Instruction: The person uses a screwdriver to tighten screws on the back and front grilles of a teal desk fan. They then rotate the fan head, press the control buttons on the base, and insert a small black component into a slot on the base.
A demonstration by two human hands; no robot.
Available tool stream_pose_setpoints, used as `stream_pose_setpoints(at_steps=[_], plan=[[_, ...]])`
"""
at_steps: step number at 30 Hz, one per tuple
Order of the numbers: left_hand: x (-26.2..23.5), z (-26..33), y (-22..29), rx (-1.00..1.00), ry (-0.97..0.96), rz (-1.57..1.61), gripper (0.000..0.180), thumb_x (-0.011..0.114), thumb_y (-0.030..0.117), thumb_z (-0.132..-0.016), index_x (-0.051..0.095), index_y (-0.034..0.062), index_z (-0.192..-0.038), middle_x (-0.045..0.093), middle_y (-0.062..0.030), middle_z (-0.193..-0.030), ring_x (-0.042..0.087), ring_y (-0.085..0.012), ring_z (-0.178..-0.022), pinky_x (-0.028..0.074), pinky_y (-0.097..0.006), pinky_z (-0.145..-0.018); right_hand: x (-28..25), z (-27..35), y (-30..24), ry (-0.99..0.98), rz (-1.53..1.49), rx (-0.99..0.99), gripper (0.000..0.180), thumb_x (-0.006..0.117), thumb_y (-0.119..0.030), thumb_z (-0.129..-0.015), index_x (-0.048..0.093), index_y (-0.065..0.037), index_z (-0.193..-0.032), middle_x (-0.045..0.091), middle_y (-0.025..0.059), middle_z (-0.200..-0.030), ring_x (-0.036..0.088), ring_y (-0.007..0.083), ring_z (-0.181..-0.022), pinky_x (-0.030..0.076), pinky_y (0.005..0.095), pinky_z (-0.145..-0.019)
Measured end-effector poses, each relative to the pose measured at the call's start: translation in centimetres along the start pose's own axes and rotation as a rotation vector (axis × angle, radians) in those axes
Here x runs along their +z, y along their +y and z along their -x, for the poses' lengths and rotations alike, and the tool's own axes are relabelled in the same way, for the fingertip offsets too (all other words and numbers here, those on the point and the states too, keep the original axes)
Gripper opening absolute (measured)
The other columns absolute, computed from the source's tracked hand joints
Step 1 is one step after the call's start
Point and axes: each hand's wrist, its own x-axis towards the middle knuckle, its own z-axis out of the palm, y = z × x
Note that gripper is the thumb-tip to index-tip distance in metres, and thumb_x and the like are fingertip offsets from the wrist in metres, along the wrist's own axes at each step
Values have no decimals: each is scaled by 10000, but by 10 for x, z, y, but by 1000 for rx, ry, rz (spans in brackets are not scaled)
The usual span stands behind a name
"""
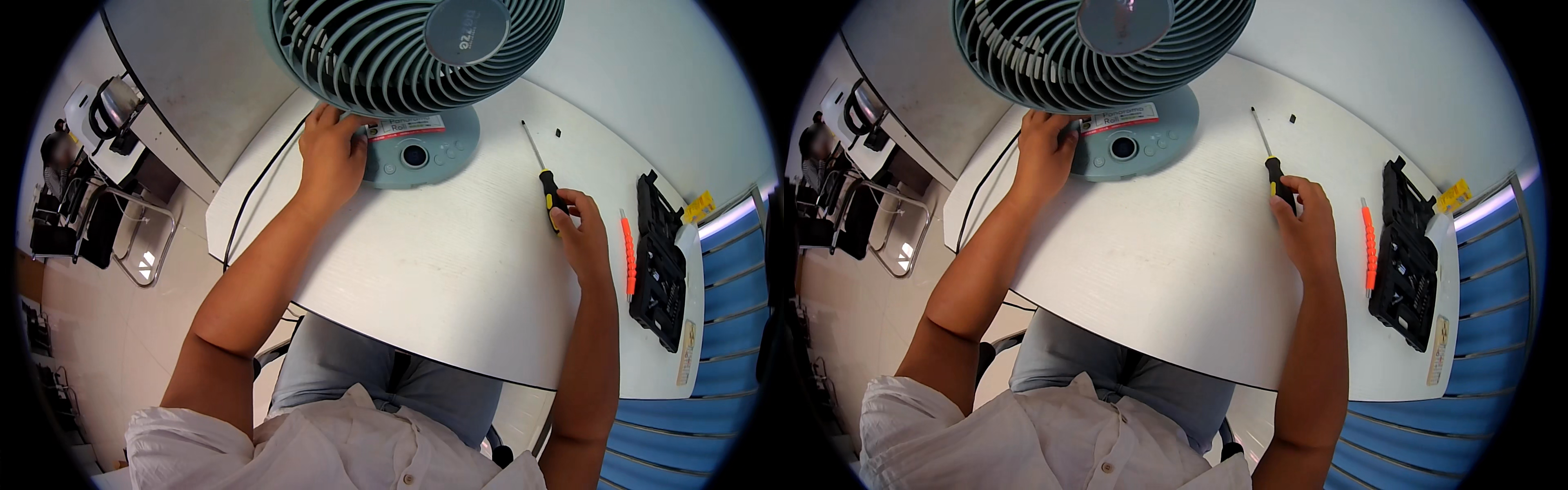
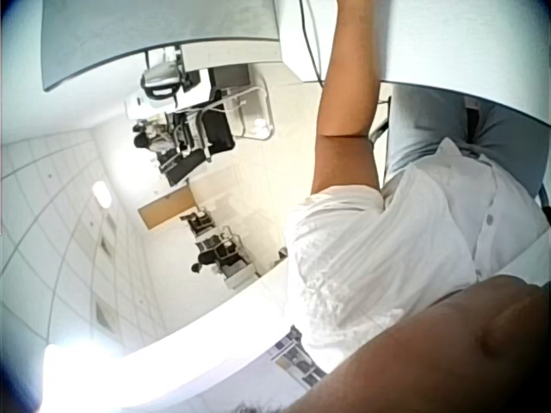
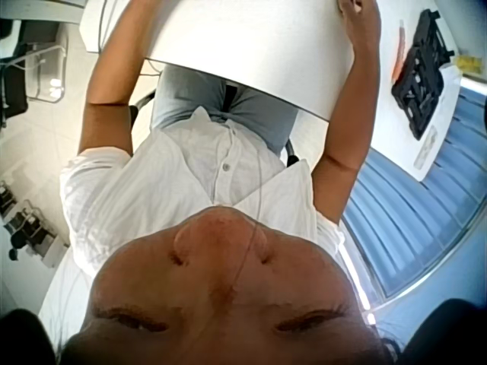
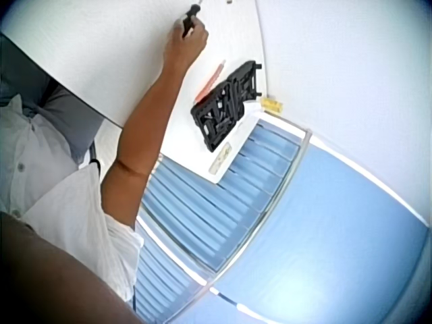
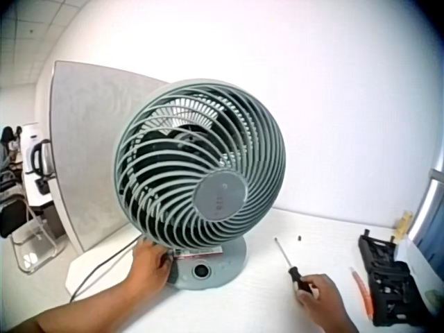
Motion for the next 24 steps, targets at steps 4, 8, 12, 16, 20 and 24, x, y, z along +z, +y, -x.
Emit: stream_pose_setpoints(at_steps=[4, 8, 12, 16, 20, 24], plan=[[2, 0, -1, 60, -19, 5, 310, 618, -38, -737, 723, 128, -977, 578, -102, -1175, 467, -358, -1183, 386, -462, -988, 0, 0, 1, 10, -4, -5, 325, 618, -162, -872, 594, -72, -1184, 568, 64, -1138, 509, 219, -1060, 440, 321, -816], [2, 1, 2, 58, -46, 27, 287, 673, 6, -738, 732, 144, -983, 568, -92, -1188, 449, -346, -1198, 367, -461, -998, -1, 0, 1, 4, -9, -7, 329, 619, -169, -872, 592, -70, -1185, 568, 69, -1147, 513, 223, -1074, 439, 326, -826], [-1, 2, 9, 23, -115, 57, 264, 712, 53, -739, 733, 150, -983, 558, -84, -1192, 435, -337, -1198, 349, -456, -999, -1, 0, 1, -4, -27, -20, 336, 624, -180, -869, 591, -69, -1184, 568, 71, -1139, 513, 221, -1062, 440, 327, -817], [1, 4, 9, 76, -136, 72, 267, 744, 93, -732, 734, 161, -990, 551, -83, -1201, 426, -337, -1197, 339, -457, -1000, -1, 0, 3, 6, -35, -51, 335, 628, -183, -866, 593, -67, -1178, 565, 72, -1124, 506, 218, -1036, 441, 329, -799], [3, 4, 5, 152, -152, 72, 302, 765, 117, -719, 732, 178, -1013, 540, -90, -1220, 408, -334, -1213, 318, -463, -1013, 0, 0, 5, 15, -32, -55, 334, 631, -182, -861, 595, -66, -1172, 562, 74, -1116, 498, 217, -1025, 442, 329, -792], [4, 4, 9, 187, -158, 62, 337, 776, 132, -709, 724, 190, -1037, 533, -91, -1231, 401, -333, -1215, 306, -459, -1019, 1, -1, 5, 18, -32, -69, 340, 637, -180, -856, 595, -60, -1171, 562, 80, -1117, 501, 219, -1032, 444, 329, -792]])
